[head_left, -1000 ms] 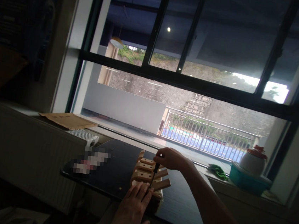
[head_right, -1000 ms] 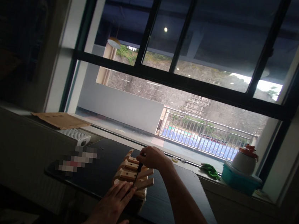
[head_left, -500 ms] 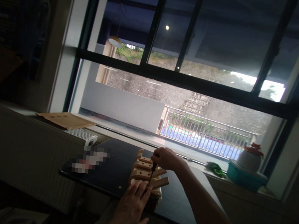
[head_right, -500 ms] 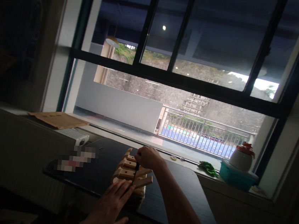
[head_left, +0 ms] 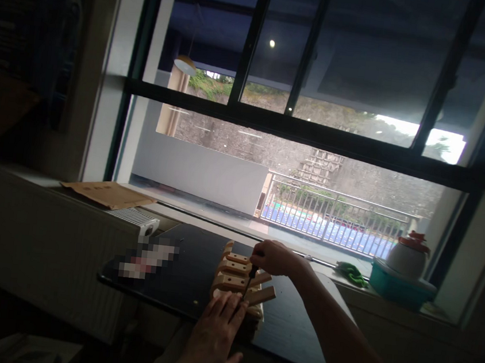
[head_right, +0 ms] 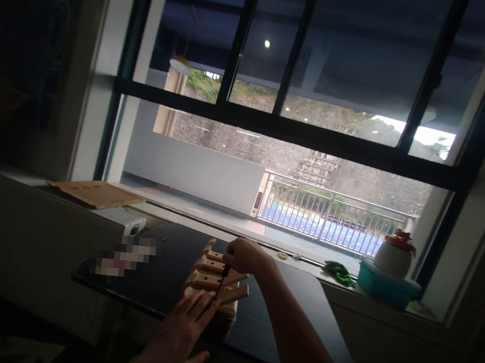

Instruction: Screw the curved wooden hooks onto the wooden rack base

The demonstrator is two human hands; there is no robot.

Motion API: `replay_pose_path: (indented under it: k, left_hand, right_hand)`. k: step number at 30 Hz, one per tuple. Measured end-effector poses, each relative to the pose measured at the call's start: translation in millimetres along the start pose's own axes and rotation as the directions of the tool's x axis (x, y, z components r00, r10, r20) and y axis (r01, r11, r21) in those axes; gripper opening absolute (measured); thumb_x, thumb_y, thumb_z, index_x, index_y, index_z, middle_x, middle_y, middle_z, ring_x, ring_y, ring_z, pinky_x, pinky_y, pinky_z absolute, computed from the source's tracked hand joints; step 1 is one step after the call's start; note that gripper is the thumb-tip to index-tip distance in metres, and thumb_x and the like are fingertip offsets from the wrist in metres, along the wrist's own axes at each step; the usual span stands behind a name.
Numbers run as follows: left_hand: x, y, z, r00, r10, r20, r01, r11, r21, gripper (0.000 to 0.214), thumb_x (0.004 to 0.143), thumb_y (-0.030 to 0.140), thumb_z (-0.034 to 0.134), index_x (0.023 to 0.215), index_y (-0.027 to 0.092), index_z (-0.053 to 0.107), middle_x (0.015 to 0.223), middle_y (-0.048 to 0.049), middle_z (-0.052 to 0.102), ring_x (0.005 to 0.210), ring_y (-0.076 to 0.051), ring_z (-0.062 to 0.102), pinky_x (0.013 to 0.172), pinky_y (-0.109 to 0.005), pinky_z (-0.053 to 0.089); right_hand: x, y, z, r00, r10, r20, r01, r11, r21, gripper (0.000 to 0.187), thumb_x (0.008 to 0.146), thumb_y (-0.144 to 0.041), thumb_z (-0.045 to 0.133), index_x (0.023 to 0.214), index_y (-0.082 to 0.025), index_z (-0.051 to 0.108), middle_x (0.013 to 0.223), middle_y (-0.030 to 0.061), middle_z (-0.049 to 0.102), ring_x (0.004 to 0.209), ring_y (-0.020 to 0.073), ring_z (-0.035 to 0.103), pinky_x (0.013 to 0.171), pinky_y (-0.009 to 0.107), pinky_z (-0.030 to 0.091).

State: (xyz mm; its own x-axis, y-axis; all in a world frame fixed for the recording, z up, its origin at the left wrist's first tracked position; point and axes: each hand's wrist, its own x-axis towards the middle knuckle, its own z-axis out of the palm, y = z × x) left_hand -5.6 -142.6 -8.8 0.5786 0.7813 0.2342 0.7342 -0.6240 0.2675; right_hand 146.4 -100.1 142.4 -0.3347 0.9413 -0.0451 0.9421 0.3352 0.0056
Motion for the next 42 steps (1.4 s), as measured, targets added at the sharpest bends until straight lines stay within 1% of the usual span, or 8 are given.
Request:
replay_pose_path:
  k: [6,10,16,22,26,30,34,42]
  left_hand:
    - [0,0,-4.3,1.000,-0.002,-0.002,0.002,1.000,0.009,0.077,0.072,0.034,0.060,0.142,0.021,0.030,0.152,-0.0079,0.024,0.138,-0.031,0.018,0.113,-0.045,0.013]
    - [1,0,-3.5,0.999,0.002,0.040,-0.002,1.000,0.006,0.078,0.072,0.034,0.059,0.143,0.020,0.029,0.152,-0.0085,0.023,0.138,-0.032,0.016,0.113,-0.046,0.012]
    - [0,-4,4.8,1.000,0.008,-0.028,-0.008,1.000,0.016,0.079,0.071,0.034,0.061,0.143,0.022,0.029,0.152,-0.0078,0.024,0.138,-0.030,0.016,0.113,-0.045,0.012]
    - [-1,-4,4.1,1.000,0.010,-0.016,-0.010,1.000,0.010,0.079,0.072,0.034,0.060,0.143,0.022,0.029,0.152,-0.0077,0.023,0.138,-0.031,0.016,0.113,-0.045,0.012]
    - [0,-2,0.2,1.000,0.006,-0.015,-0.005,1.000,0.014,0.078,0.071,0.033,0.060,0.142,0.021,0.030,0.151,-0.0076,0.025,0.138,-0.031,0.017,0.113,-0.044,0.013]
    - [1,-2,1.0,1.000,0.004,0.005,-0.004,1.000,0.023,0.078,0.071,0.034,0.061,0.142,0.020,0.032,0.151,-0.0087,0.025,0.138,-0.031,0.018,0.113,-0.044,0.013]
    - [0,-6,9.1,0.999,0.025,-0.043,-0.023,0.999,0.035,0.078,0.072,0.033,0.059,0.143,0.023,0.027,0.152,-0.0065,0.022,0.138,-0.030,0.016,0.113,-0.045,0.012]
    - [0,-7,11.1,0.998,0.028,-0.053,-0.026,0.999,0.038,0.079,0.072,0.034,0.061,0.143,0.023,0.028,0.152,-0.0066,0.024,0.138,-0.031,0.017,0.113,-0.046,0.013]
  right_hand:
    - [1,-2,0,0.999,0.033,-0.038,-0.034,0.999,-0.025,0.027,0.091,-0.035,0.050,0.107,-0.015,0.058,0.105,0.0060,0.060,0.088,0.0164,0.060,0.077,0.036,0.050]
    - [-4,-2,-4,0.998,0.021,-0.057,-0.022,1.000,-0.017,0.028,0.091,-0.037,0.049,0.106,-0.015,0.058,0.098,0.0049,0.062,0.083,0.0154,0.060,0.075,0.036,0.050]
    - [-5,-5,-3,0.997,-0.027,-0.072,0.026,1.000,-0.018,0.026,0.091,-0.035,0.050,0.105,-0.015,0.059,0.101,0.0051,0.062,0.087,0.0163,0.060,0.079,0.037,0.049]
    - [2,-8,1,0.997,0.013,-0.078,-0.017,0.999,-0.042,0.027,0.090,-0.034,0.051,0.109,-0.016,0.058,0.108,0.0066,0.060,0.092,0.0173,0.059,0.080,0.038,0.049]
    - [1,-7,-2,0.997,0.026,-0.073,-0.029,0.999,-0.044,0.027,0.090,-0.034,0.051,0.107,-0.015,0.058,0.105,0.0063,0.060,0.089,0.0167,0.059,0.078,0.037,0.050]
    - [-7,-4,-10,0.997,-0.002,-0.075,0.001,1.000,-0.015,0.026,0.091,-0.035,0.049,0.105,-0.015,0.059,0.099,0.0049,0.062,0.085,0.0155,0.060,0.076,0.036,0.050]
    - [-11,-2,-16,0.996,-0.041,-0.084,0.042,0.999,0.016,0.025,0.091,-0.035,0.049,0.103,-0.016,0.060,0.097,0.0041,0.063,0.084,0.0152,0.060,0.077,0.036,0.049]
    - [-2,0,-7,0.994,0.004,-0.108,-0.003,1.000,0.011,0.026,0.090,-0.035,0.050,0.104,-0.015,0.059,0.101,0.0054,0.061,0.087,0.0161,0.060,0.077,0.036,0.050]
